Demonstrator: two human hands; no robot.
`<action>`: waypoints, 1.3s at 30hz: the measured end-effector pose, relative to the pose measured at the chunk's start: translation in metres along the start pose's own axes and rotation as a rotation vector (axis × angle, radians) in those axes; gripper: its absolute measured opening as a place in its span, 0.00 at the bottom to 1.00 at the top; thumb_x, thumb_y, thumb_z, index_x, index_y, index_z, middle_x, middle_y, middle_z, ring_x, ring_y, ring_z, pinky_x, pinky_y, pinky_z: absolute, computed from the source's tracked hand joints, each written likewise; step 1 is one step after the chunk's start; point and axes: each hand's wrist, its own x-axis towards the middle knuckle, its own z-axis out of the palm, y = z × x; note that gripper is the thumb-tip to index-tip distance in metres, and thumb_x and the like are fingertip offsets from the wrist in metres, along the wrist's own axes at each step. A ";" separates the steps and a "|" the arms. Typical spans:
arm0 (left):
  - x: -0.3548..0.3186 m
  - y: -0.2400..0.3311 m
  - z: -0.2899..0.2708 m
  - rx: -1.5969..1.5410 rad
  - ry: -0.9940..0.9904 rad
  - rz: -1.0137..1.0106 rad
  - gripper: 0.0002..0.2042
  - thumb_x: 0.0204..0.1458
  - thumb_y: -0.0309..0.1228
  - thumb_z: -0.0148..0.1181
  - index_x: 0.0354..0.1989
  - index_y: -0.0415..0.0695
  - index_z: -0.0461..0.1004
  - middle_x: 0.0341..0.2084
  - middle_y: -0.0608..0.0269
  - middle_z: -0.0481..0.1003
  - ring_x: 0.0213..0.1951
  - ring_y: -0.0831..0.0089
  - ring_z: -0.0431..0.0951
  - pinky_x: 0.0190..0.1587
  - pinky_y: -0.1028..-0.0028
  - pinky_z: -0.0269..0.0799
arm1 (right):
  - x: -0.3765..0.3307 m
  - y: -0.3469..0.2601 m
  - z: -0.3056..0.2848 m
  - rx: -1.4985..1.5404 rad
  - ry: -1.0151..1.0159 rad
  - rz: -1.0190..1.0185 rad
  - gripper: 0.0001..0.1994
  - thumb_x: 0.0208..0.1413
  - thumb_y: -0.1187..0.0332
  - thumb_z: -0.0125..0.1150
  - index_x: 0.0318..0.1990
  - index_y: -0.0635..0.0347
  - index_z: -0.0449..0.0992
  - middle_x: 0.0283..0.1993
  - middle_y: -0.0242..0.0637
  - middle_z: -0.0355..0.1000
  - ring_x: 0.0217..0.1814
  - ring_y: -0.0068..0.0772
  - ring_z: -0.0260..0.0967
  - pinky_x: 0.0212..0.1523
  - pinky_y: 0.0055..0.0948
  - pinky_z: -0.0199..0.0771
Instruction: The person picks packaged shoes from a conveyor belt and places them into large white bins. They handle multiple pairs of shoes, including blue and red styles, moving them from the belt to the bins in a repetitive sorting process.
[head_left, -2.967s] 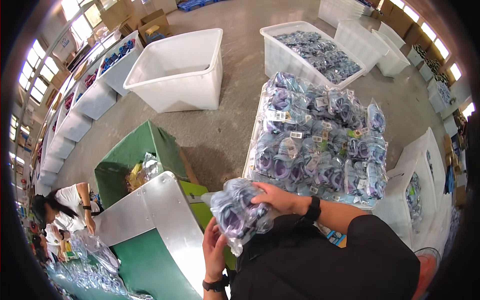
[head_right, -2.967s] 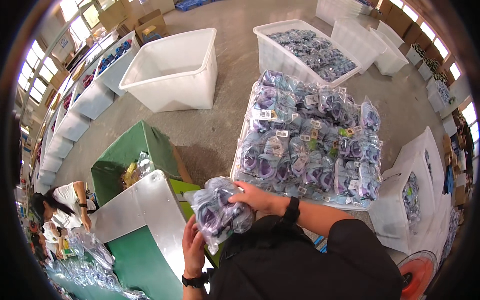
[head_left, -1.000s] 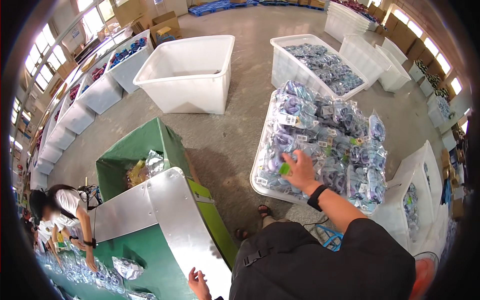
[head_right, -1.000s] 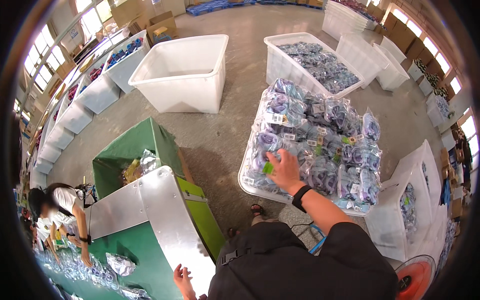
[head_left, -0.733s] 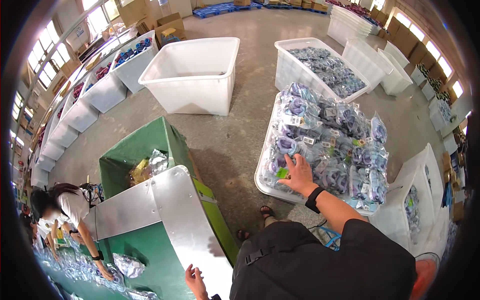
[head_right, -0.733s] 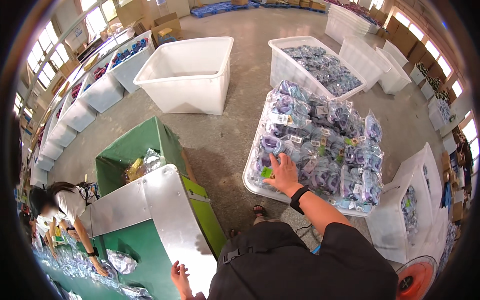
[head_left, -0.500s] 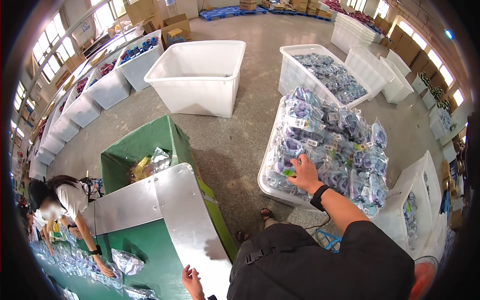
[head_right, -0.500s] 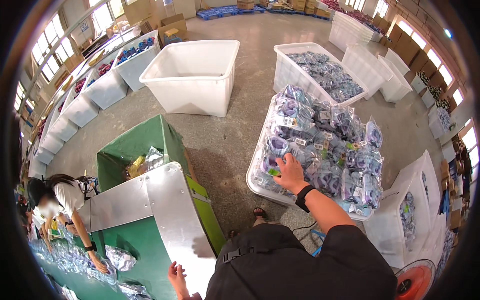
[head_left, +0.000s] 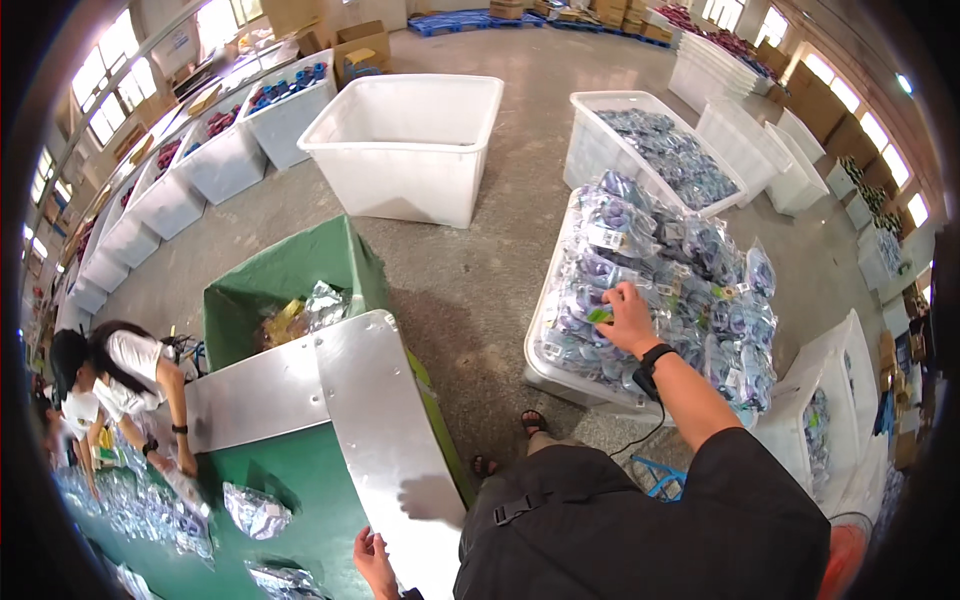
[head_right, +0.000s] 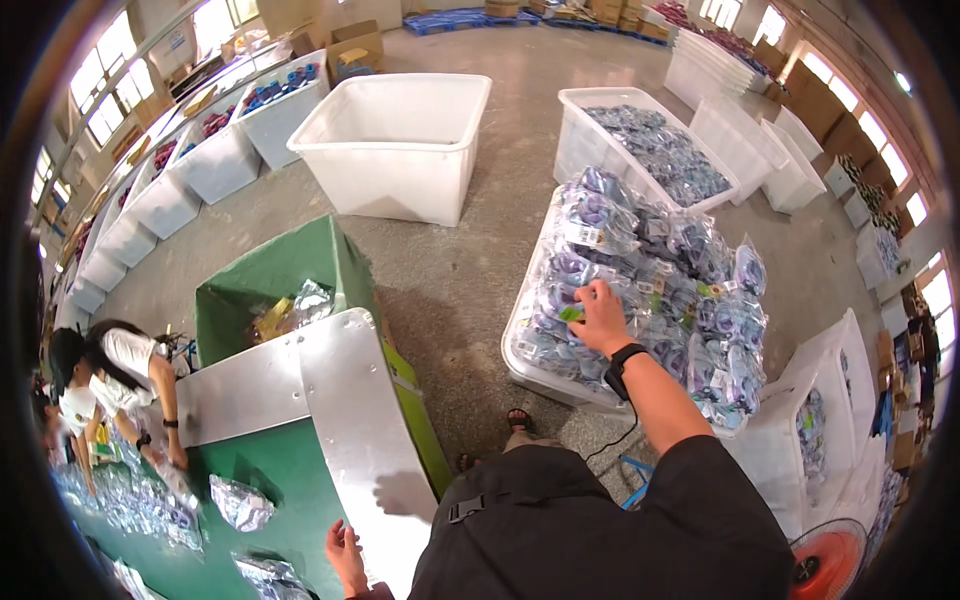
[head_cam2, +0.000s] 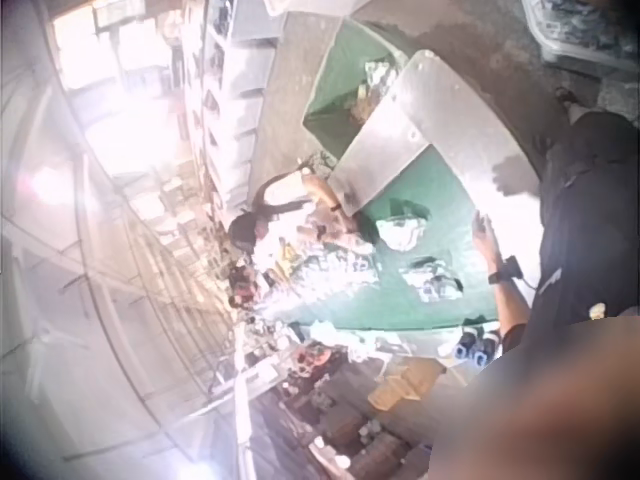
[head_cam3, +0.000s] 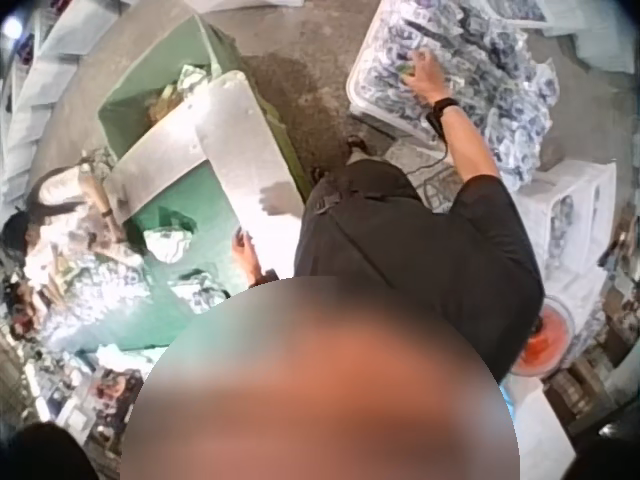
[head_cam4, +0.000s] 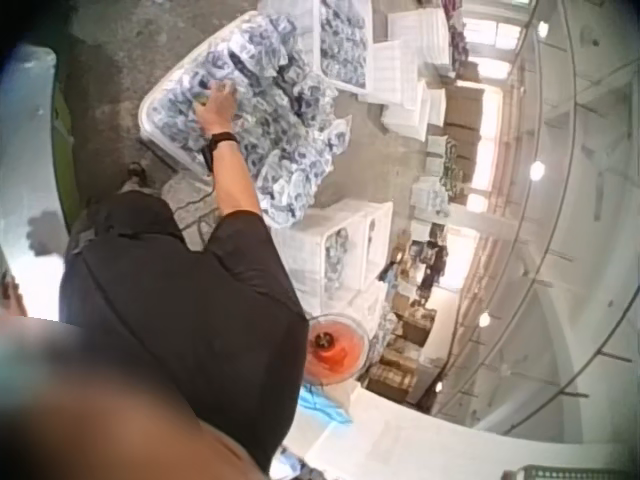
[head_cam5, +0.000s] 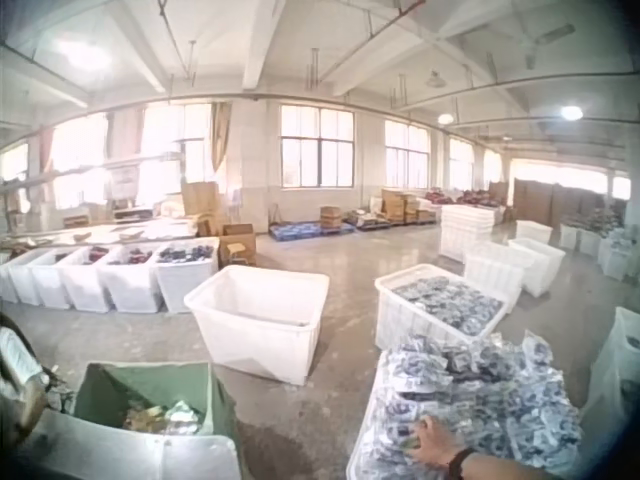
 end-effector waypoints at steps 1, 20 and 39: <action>0.002 0.000 -0.001 0.006 0.013 0.005 0.20 0.61 0.30 0.61 0.60 0.34 0.72 0.37 0.59 0.79 0.35 0.76 0.78 0.32 0.77 0.74 | 0.001 0.000 -0.003 0.029 -0.012 0.032 0.25 0.43 0.59 0.77 0.49 0.54 0.75 0.56 0.47 0.64 0.61 0.56 0.65 0.60 0.52 0.67; 0.022 -0.179 -0.220 0.323 1.058 -0.443 0.25 0.50 0.41 0.70 0.52 0.35 0.80 0.49 0.40 0.80 0.52 0.50 0.81 0.58 0.58 0.73 | -0.071 -0.103 -0.040 0.210 -0.328 -0.318 0.20 0.47 0.77 0.63 0.50 0.65 0.71 0.51 0.47 0.65 0.57 0.52 0.65 0.60 0.41 0.66; 0.088 -0.152 -0.224 0.685 1.051 -0.155 0.20 0.49 0.45 0.70 0.48 0.51 0.78 0.60 0.60 0.72 0.66 0.50 0.64 0.67 0.45 0.53 | -0.078 -0.171 0.007 0.233 -0.583 -0.396 0.21 0.44 0.73 0.70 0.49 0.63 0.76 0.43 0.43 0.73 0.46 0.43 0.73 0.50 0.38 0.74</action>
